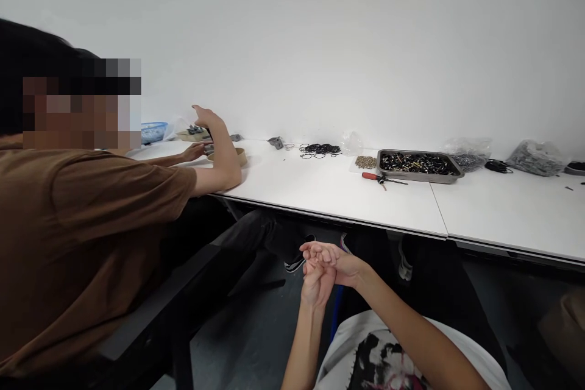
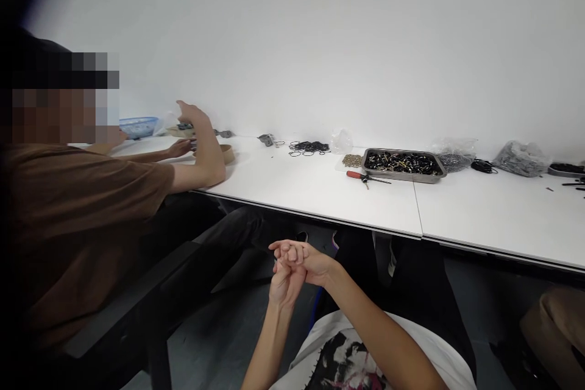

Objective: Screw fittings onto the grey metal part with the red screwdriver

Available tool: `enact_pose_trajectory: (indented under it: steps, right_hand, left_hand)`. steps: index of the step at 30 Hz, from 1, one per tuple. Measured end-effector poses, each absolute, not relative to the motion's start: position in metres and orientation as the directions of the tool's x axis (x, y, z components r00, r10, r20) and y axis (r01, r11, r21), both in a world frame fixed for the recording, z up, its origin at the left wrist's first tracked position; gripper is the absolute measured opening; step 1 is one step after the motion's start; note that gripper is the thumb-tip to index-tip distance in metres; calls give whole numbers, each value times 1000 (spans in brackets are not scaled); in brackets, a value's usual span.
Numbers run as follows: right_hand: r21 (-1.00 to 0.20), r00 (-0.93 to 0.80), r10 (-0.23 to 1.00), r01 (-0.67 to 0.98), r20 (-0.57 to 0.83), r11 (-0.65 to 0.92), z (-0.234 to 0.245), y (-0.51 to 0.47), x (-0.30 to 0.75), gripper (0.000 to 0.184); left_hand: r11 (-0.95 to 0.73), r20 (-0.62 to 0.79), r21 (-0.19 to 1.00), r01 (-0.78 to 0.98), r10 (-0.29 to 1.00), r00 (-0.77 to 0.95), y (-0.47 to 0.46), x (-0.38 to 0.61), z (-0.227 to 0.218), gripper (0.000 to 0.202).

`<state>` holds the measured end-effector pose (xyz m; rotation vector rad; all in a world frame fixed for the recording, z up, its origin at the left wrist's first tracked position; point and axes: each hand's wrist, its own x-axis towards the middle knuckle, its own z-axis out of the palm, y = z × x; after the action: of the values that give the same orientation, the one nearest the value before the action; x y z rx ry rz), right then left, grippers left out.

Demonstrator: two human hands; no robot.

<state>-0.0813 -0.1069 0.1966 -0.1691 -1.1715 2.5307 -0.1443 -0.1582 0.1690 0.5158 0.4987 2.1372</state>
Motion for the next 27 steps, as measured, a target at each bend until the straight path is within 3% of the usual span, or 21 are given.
enact_pose_trajectory:
  steps: [6, 12, 22, 27]
  right_hand:
    - [-782, -945, 325, -218, 21, -583, 193, -106, -83, 56]
    - [-762, -944, 329, -202, -15, -616, 185, -102, -82, 59]
    - [-776, -943, 332, -192, -25, -602, 180, -105, -81, 61]
    - [-785, -944, 326, -172, -41, -596, 178, -104, -81, 61]
  left_hand:
    - [-599, 201, 478, -643, 787, -584, -159, -143, 161, 50]
    - [-588, 111, 431, -684, 787, -607, -157, -143, 158, 53]
    - [-527, 160, 499, -688, 836, -525, -158, -147, 147, 57]
    - [-566, 154, 471, -677, 808, -568, -159, -144, 148, 60]
